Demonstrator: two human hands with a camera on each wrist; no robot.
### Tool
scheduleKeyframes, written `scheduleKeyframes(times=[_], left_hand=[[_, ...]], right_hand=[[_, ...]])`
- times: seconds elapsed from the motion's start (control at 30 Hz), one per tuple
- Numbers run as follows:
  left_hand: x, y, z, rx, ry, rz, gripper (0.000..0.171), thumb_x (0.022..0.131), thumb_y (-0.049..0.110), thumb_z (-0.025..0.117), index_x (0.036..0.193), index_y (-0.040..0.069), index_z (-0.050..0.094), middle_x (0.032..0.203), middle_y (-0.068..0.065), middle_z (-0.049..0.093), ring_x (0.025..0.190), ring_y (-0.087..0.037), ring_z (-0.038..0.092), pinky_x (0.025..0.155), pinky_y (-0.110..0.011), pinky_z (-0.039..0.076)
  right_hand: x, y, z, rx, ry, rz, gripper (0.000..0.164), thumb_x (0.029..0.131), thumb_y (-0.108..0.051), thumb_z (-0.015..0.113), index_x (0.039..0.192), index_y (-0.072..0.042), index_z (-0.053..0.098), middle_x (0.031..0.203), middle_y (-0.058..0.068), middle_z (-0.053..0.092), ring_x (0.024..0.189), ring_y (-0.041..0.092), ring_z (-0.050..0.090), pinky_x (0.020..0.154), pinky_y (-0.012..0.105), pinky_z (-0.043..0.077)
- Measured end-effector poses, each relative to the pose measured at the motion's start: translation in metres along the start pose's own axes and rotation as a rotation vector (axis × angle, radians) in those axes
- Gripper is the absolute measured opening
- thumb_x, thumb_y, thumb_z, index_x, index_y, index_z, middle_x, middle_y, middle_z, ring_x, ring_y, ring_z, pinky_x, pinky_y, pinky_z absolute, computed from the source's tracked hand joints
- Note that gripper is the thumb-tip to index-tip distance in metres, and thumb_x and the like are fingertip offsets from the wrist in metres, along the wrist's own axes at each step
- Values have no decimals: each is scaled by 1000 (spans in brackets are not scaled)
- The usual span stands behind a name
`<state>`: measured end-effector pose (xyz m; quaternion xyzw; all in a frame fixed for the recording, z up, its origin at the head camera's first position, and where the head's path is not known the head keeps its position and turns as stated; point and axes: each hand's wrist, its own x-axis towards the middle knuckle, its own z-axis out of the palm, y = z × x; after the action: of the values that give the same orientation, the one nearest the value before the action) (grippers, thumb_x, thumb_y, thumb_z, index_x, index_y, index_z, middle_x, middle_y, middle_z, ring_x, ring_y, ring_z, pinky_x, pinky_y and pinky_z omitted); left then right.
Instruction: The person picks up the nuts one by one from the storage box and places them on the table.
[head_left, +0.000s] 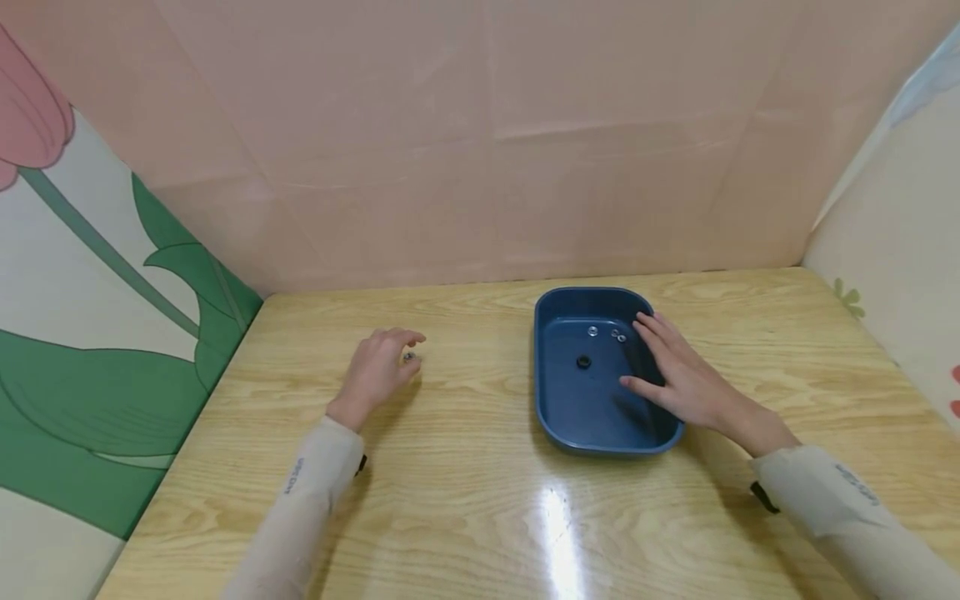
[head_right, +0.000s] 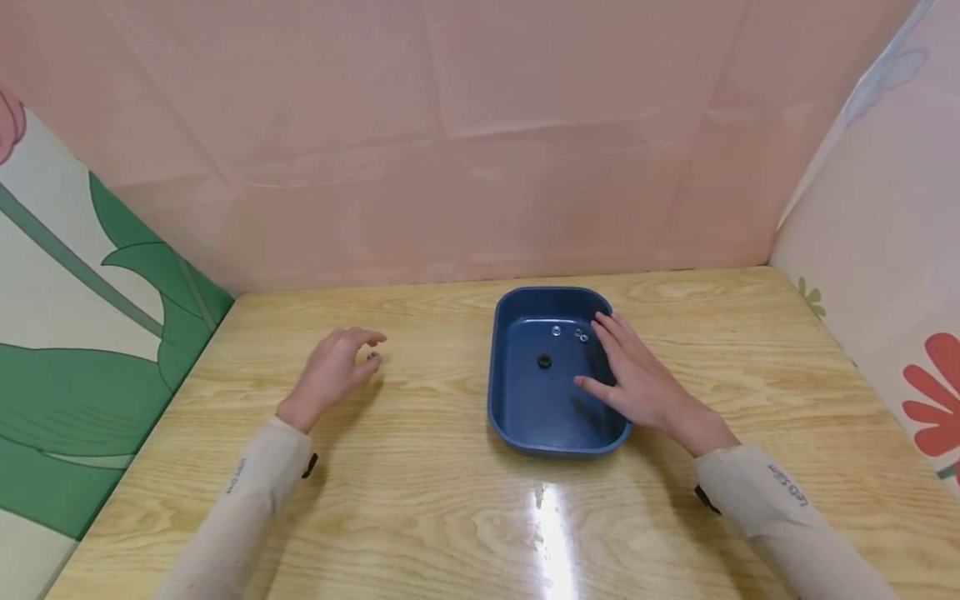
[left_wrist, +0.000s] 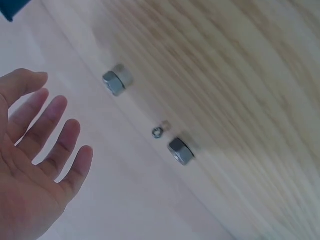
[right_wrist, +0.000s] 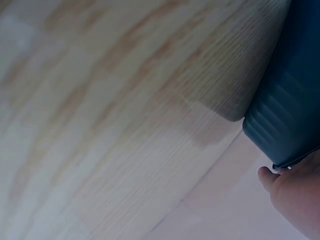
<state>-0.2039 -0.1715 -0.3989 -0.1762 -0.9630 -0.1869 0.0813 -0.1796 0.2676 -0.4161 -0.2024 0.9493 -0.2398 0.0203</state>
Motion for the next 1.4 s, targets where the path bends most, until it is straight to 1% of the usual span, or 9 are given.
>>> scheduleKeyframes(times=[0.17,0.37,0.47,0.63,0.77,1.0,1.1,1.4], left_hand=[[4,6,1,-7,5,20,31,89,9,73,120,5,71,113,-11,72,95,-29,64,78,-42,53],[9,12,3,-29,-3,26,32,90,10,72,122,6,70,115,-11,71,93,-28,63,79,-41,53],[12,16,3,-38,0,26,32,91,10,72,122,6,70,117,-11,71,96,-28,63,81,-42,53],[15,21,4,-47,-8,31,33,92,11,71,125,7,69,119,-10,70,107,-30,62,88,-45,52],[18,26,4,-53,-7,32,33,92,12,72,124,8,69,120,-10,70,110,-31,62,90,-46,52],[22,33,6,-53,-1,61,34,91,12,72,124,7,69,125,-11,69,106,-29,63,89,-44,52],[23,35,5,-52,-1,68,34,91,12,73,124,7,69,125,-11,69,108,-29,63,92,-44,52],[27,43,6,-40,2,89,33,92,12,72,124,8,69,125,-9,69,108,-28,63,90,-42,53]], right_hand=[[0,-1,-1,-3,-1,0,91,96,-46,62,156,5,18,165,23,8,153,38,-5,114,70,14],[1,-1,-1,-4,-1,3,91,96,-47,62,157,4,17,166,22,8,154,37,-6,113,71,14],[1,0,-1,3,1,0,91,96,-47,62,157,4,17,166,21,8,154,37,-6,113,71,14],[0,0,-1,7,1,-1,91,96,-47,62,157,4,17,166,21,8,154,37,-5,113,71,14],[0,1,-1,1,1,0,91,96,-47,62,157,4,17,166,21,8,153,37,-5,113,71,15],[-1,0,-1,2,-2,6,91,96,-46,62,157,4,17,165,22,9,153,38,-5,113,72,14],[-1,0,-1,2,-1,7,91,96,-47,62,157,4,17,165,22,8,153,37,-6,113,71,14],[-1,-1,-1,8,-6,14,92,96,-48,62,157,3,16,166,21,7,153,37,-6,113,71,13]])
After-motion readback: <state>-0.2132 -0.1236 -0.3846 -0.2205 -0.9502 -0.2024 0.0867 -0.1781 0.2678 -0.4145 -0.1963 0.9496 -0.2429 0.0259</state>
